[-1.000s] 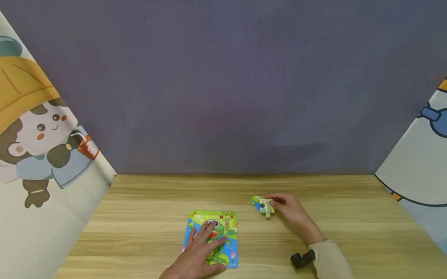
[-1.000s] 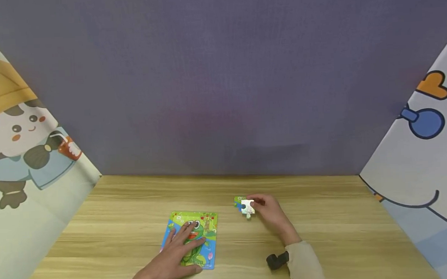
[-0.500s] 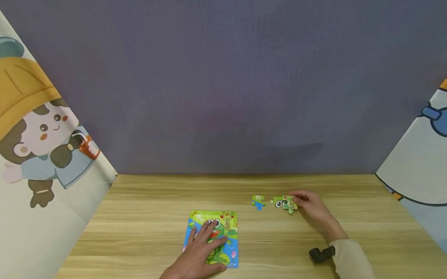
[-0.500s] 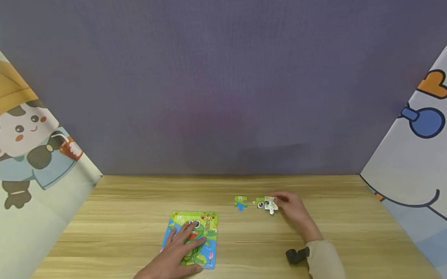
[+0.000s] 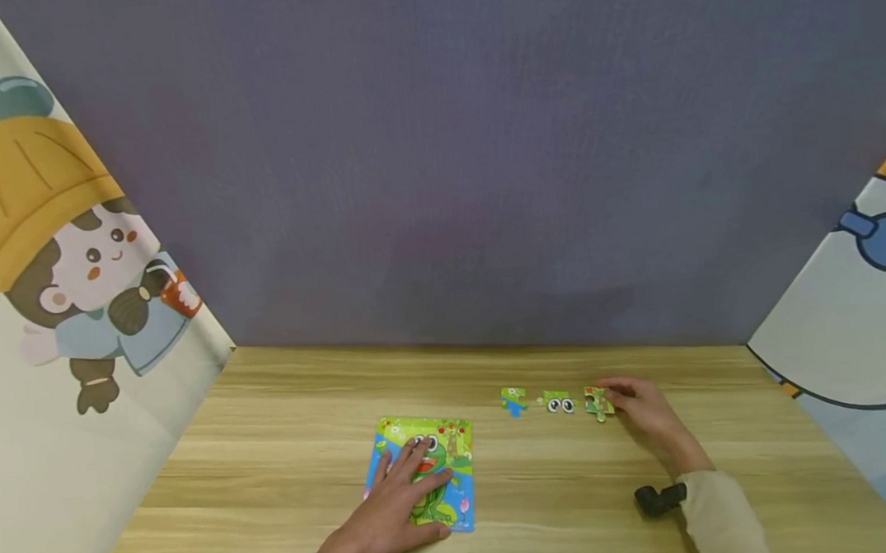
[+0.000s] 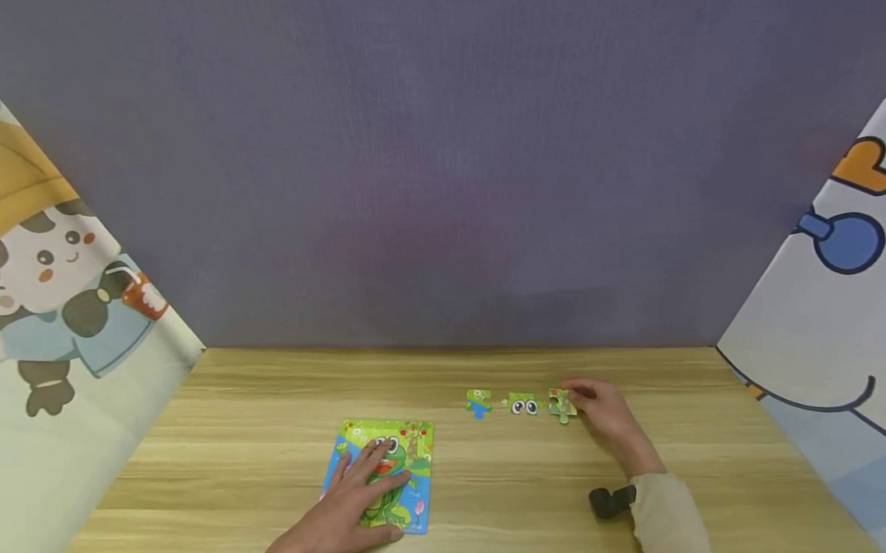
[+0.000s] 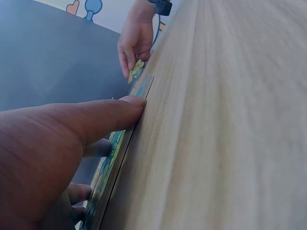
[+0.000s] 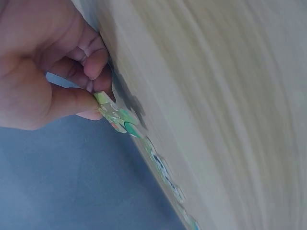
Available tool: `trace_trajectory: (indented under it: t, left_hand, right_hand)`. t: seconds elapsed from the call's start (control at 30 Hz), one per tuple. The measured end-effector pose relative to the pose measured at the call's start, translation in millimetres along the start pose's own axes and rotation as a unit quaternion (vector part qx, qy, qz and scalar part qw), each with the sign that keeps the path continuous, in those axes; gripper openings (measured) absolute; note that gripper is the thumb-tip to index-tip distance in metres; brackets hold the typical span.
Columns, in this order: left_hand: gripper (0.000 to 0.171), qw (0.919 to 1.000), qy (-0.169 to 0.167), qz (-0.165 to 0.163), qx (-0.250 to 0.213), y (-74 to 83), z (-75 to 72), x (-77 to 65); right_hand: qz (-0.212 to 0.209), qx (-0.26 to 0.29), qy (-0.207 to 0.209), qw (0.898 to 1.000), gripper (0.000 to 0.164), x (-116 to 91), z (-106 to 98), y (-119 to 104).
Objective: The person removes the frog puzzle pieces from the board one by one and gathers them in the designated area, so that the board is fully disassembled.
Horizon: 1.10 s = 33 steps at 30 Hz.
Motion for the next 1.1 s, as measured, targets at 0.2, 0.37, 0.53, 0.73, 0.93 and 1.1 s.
trace_trajectory:
  t: [0.2, 0.37, 0.53, 0.73, 0.93, 1.1]
  left_hand:
    - [0.064, 1.0, -0.001, 0.0, 0.005, -2.3, 0.9, -2.0]
    - [0.064, 1.0, -0.002, 0.001, 0.004, -4.4, 0.5, -3.5]
    - [0.064, 1.0, -0.007, -0.003, -0.003, -6.3, 1.1, -4.2]
    - [0.065, 0.9999, -0.01, -0.003, 0.001, -8.2, 1.4, -5.4]
    - [0.065, 1.0, -0.009, -0.002, 0.003, -11.4, 1.9, -6.6]
    - [0.065, 1.0, -0.006, -0.001, -0.004, -12.6, 1.6, -8.2]
  right_hand:
    - [-0.019, -0.068, 0.017, 0.997, 0.03, 1, -3, 2]
    - [-0.048, -0.115, 0.042, 0.991, 0.025, 3, 3, 0]
    - [-0.063, -0.138, 0.056, 0.987, 0.024, 7, 8, 1]
    - [-0.083, -0.147, 0.064, 0.984, 0.023, 7, 13, 1]
    - [-0.08, -0.151, 0.06, 0.983, 0.022, 7, 16, -2]
    - [-0.075, -0.161, 0.056, 0.982, 0.022, 8, 18, -4]
Point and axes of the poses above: each hand's wrist, its own x-axis towards the middle knuckle, its own z-axis out of the palm, y = z × x, the point moved 5 cm from there along x, towards the middle knuckle, and after that the axes turned 3 degrees about x, right-handed, at the moved point
